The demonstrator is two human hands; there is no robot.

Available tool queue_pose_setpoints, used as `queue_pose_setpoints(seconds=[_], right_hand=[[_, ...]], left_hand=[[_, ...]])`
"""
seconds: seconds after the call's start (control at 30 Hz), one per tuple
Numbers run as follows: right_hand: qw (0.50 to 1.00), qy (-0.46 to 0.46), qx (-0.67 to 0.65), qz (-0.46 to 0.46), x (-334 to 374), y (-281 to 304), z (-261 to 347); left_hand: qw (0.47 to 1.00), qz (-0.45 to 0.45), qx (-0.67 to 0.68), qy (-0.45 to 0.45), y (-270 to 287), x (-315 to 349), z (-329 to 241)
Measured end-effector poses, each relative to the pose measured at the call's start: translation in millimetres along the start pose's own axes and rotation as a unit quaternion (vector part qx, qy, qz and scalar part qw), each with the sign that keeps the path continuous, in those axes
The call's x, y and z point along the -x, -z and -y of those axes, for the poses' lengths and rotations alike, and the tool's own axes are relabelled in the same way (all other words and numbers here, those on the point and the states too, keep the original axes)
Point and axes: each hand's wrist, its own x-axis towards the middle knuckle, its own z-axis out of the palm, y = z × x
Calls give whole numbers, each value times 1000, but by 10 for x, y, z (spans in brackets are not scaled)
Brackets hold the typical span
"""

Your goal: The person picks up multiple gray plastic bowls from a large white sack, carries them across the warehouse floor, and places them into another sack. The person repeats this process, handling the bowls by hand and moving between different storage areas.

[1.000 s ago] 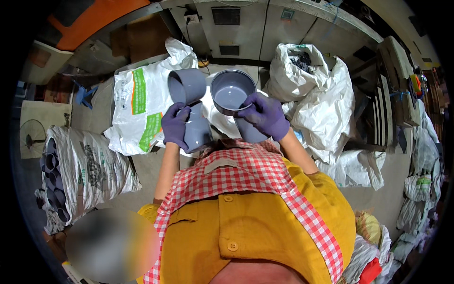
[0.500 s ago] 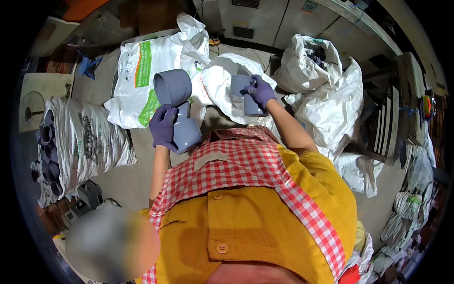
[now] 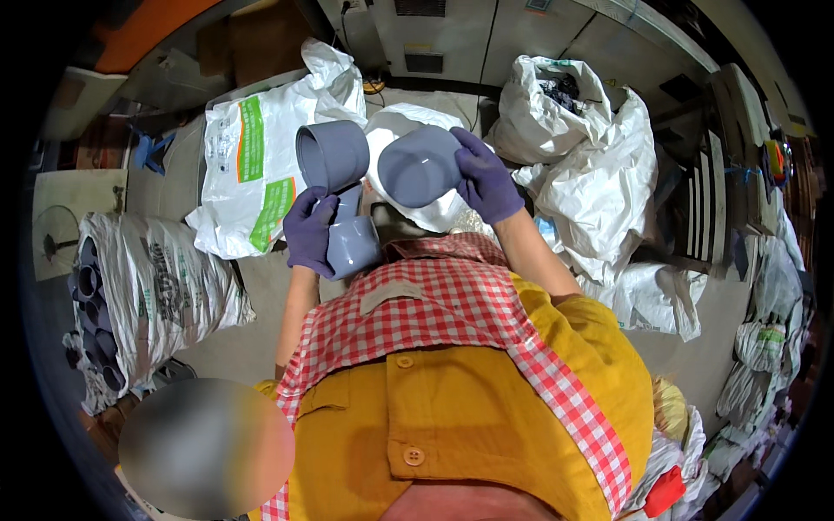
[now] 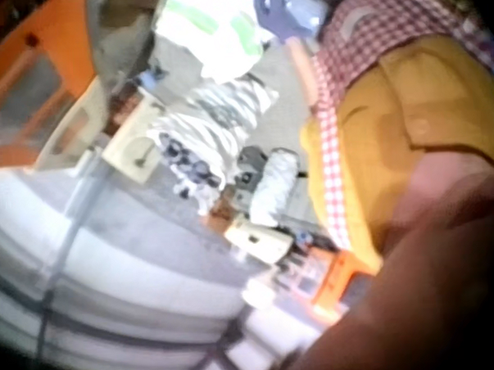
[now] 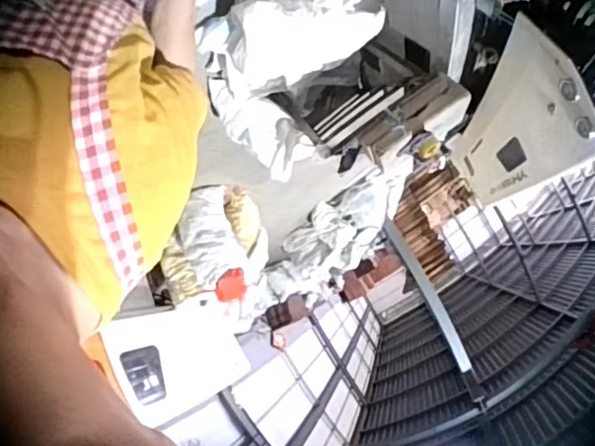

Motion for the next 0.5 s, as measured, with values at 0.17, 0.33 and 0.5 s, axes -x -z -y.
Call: queue_pose_setpoints(seconds=[0.17, 0.33, 0.5], right_hand=[[979, 138, 149, 17, 183, -278, 212], [878, 309, 363, 41, 212, -320, 338], [847, 374, 367, 87, 148, -293, 388]], left_hand=[[1000, 14, 14, -8, -151, -62, -129], [1000, 9, -18, 3, -154, -83, -167], [1000, 1, -19, -15, -143, -120, -122]])
